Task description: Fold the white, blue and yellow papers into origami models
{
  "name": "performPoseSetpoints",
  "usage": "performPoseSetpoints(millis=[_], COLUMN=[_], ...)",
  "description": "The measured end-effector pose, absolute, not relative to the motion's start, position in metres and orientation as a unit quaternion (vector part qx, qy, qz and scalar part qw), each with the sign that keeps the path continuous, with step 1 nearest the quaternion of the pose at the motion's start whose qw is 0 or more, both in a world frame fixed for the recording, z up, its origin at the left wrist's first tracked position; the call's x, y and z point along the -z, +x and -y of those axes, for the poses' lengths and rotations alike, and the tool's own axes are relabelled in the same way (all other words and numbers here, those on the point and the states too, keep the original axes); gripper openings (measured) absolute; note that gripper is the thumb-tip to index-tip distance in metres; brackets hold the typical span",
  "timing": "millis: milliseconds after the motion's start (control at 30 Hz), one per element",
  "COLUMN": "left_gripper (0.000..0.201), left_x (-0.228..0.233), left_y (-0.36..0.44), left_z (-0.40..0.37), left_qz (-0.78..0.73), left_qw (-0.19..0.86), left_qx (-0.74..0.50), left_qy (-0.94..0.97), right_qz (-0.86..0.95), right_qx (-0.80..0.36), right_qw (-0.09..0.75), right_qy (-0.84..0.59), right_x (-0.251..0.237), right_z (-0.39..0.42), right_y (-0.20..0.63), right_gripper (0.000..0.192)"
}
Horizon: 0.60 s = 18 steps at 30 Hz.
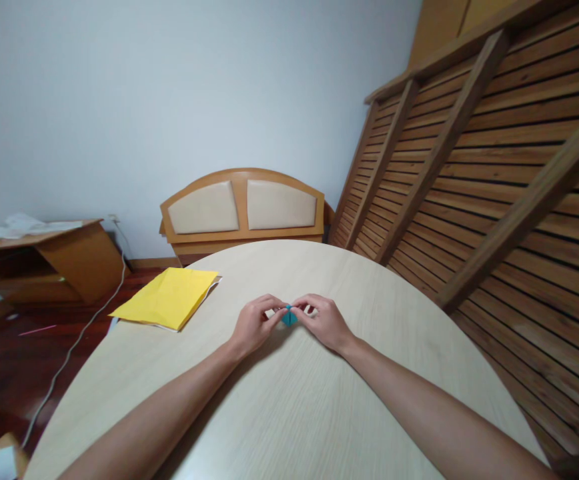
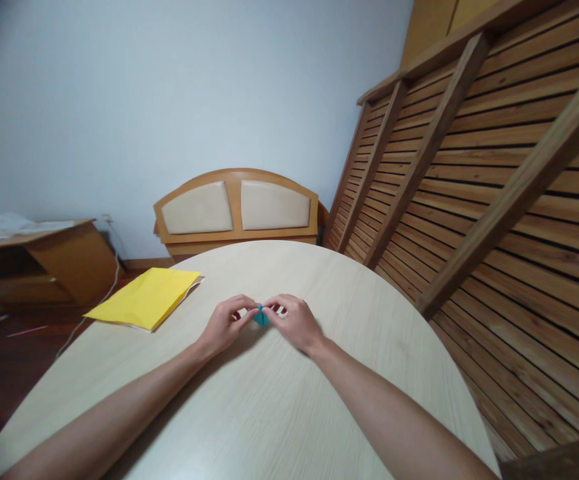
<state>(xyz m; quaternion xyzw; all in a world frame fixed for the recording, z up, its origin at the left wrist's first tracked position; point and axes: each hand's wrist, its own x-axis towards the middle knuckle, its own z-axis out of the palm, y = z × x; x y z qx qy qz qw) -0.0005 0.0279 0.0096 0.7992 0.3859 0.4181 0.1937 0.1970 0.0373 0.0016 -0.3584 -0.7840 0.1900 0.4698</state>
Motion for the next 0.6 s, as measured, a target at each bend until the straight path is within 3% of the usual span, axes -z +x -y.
performPoseSetpoints(millis=[600], left_gripper=[0.019], left_x=[-0.0077], left_y=[-0.0008], left_z=[-0.026], left_qz=[-0.375], left_qw=[0.145], left_qx=[-0.391], left_qy=[0.828], right_qz=[0.817], right_qx=[-0.164], right_qw=[0.439], right_qy=[-0.336], right_x=[-0.0048], right_z=[-0.0349], right_y=[0.1964], right_gripper=[0.007])
